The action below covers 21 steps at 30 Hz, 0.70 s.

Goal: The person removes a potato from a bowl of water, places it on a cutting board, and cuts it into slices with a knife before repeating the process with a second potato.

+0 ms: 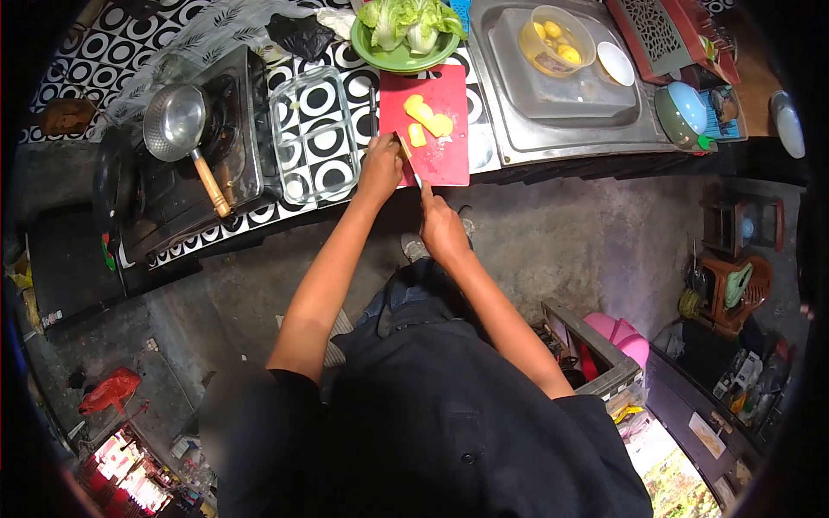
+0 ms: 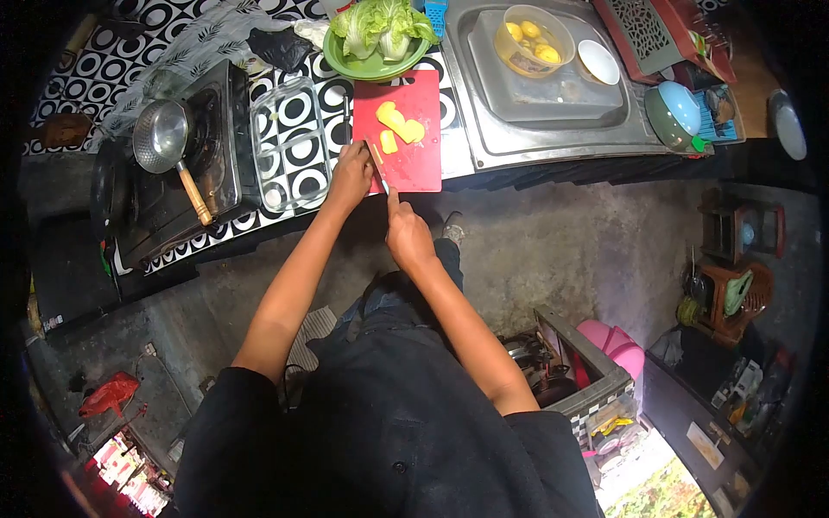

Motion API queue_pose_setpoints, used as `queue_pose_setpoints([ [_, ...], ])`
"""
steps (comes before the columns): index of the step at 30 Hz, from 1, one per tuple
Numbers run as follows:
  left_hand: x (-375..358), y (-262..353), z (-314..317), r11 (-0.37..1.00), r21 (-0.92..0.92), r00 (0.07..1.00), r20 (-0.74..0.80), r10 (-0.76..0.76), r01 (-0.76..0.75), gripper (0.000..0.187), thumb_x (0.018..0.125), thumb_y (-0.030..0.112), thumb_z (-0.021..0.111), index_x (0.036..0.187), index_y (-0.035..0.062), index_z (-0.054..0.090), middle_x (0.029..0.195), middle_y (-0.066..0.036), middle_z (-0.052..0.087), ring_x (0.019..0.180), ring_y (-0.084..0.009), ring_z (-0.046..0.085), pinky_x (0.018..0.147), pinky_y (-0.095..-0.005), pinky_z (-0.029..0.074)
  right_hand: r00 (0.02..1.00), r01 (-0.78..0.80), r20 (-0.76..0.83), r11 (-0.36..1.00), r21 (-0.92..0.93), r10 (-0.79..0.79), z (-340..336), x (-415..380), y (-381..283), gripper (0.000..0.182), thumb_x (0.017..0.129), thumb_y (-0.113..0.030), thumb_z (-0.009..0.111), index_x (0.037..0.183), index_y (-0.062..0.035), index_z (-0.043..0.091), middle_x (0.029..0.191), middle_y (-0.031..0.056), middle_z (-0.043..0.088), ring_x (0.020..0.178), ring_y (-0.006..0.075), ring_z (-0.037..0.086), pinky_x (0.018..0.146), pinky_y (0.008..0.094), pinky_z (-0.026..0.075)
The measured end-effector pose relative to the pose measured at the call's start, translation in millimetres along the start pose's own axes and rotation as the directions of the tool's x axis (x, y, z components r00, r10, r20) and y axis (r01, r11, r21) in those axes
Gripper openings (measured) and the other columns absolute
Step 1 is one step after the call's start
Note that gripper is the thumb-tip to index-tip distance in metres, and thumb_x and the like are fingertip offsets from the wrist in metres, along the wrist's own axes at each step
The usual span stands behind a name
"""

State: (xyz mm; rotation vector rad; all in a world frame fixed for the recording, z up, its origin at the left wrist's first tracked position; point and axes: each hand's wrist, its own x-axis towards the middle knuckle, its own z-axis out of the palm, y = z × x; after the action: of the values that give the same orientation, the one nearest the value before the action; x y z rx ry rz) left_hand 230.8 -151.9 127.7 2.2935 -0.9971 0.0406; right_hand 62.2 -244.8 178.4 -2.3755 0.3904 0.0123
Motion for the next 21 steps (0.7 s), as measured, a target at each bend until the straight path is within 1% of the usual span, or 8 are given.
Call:
queue_pose_setpoints([
  [9, 0, 0, 2, 1.000, -0.024, 1.000, -0.013, -0.003, 0.003, 0.015, 0.078, -0.005, 0.062, 0.093, -0.0063, 0.065, 0.115, -0.019, 0.060, 0.106, -0.0400, 0.055, 0.093, -0.0459, 0.049, 1.000, 0.007, -0.006, 1.000, -0.009, -0.007, 5, -3, 7, 0.066, 0.084, 0.006, 0.052, 0.147, 0.0069, 0.035, 0.096, 0.0268, 0.063, 0.085, 0.0451, 0.066, 0.077, 0.0508, 0.055],
  [12, -1, 0, 3, 1.000, -0.015, 0.999, -0.035, 0.007, -0.007, 0.014, 0.078, -0.005, 0.062, 0.092, -0.0060, 0.065, 0.114, -0.019, 0.061, 0.105, -0.0399, 0.055, 0.093, -0.0459, 0.049, 1.000, 0.009, -0.012, 1.000, -0.004, -0.009, 5, -3, 8, 0.066, 0.083, 0.006, 0.053, 0.147, 0.0065, 0.035, 0.095, 0.0263, 0.063, 0.085, 0.0448, 0.066, 0.076, 0.0511, 0.054],
  [15, -1, 0, 2, 1.000, -0.020, 1.000, -0.023, -0.007, 0.007, 0.014, 0.078, -0.005, 0.062, 0.092, -0.0061, 0.065, 0.114, -0.019, 0.061, 0.104, -0.0400, 0.055, 0.093, -0.0460, 0.049, 1.000, 0.004, -0.013, 1.000, -0.009, -0.004, 5, -3, 8, 0.067, 0.083, 0.007, 0.053, 0.147, 0.0063, 0.036, 0.094, 0.0262, 0.063, 0.084, 0.0449, 0.067, 0.076, 0.0512, 0.055],
  [18, -2, 0, 2, 0.999, -0.006, 0.998, 0.021, -0.051, 0.051, 0.018, 0.076, -0.005, 0.065, 0.093, -0.0073, 0.066, 0.122, -0.020, 0.061, 0.113, -0.0388, 0.055, 0.097, -0.0434, 0.049, 1.000, 0.008, -0.021, 1.000, -0.010, -0.008, 7, -3, 9, 0.067, 0.082, 0.007, 0.053, 0.146, 0.0064, 0.036, 0.094, 0.0265, 0.063, 0.084, 0.0452, 0.067, 0.076, 0.0511, 0.055],
  [19, -2, -1, 3, 0.999, -0.004, 0.999, 0.020, -0.050, 0.050, 0.017, 0.076, -0.005, 0.064, 0.093, -0.0072, 0.066, 0.121, -0.020, 0.061, 0.113, -0.0388, 0.055, 0.097, -0.0434, 0.049, 1.000, 0.012, -0.026, 1.000, -0.008, -0.012, 8, -3, 9, 0.067, 0.082, 0.007, 0.053, 0.146, 0.0064, 0.036, 0.094, 0.0266, 0.063, 0.084, 0.0453, 0.067, 0.076, 0.0510, 0.055],
  [21, -1, -1, 4, 0.999, 0.002, 0.999, 0.017, -0.047, 0.047, 0.017, 0.075, -0.005, 0.064, 0.092, -0.0069, 0.066, 0.120, -0.020, 0.062, 0.112, -0.0387, 0.056, 0.097, -0.0434, 0.049, 1.000, 0.000, -0.021, 1.000, 0.019, 0.000, 11, -3, 11, 0.072, 0.082, 0.008, 0.053, 0.150, 0.0015, 0.032, 0.096, 0.0278, 0.062, 0.085, 0.0480, 0.065, 0.076, 0.0540, 0.053],
])
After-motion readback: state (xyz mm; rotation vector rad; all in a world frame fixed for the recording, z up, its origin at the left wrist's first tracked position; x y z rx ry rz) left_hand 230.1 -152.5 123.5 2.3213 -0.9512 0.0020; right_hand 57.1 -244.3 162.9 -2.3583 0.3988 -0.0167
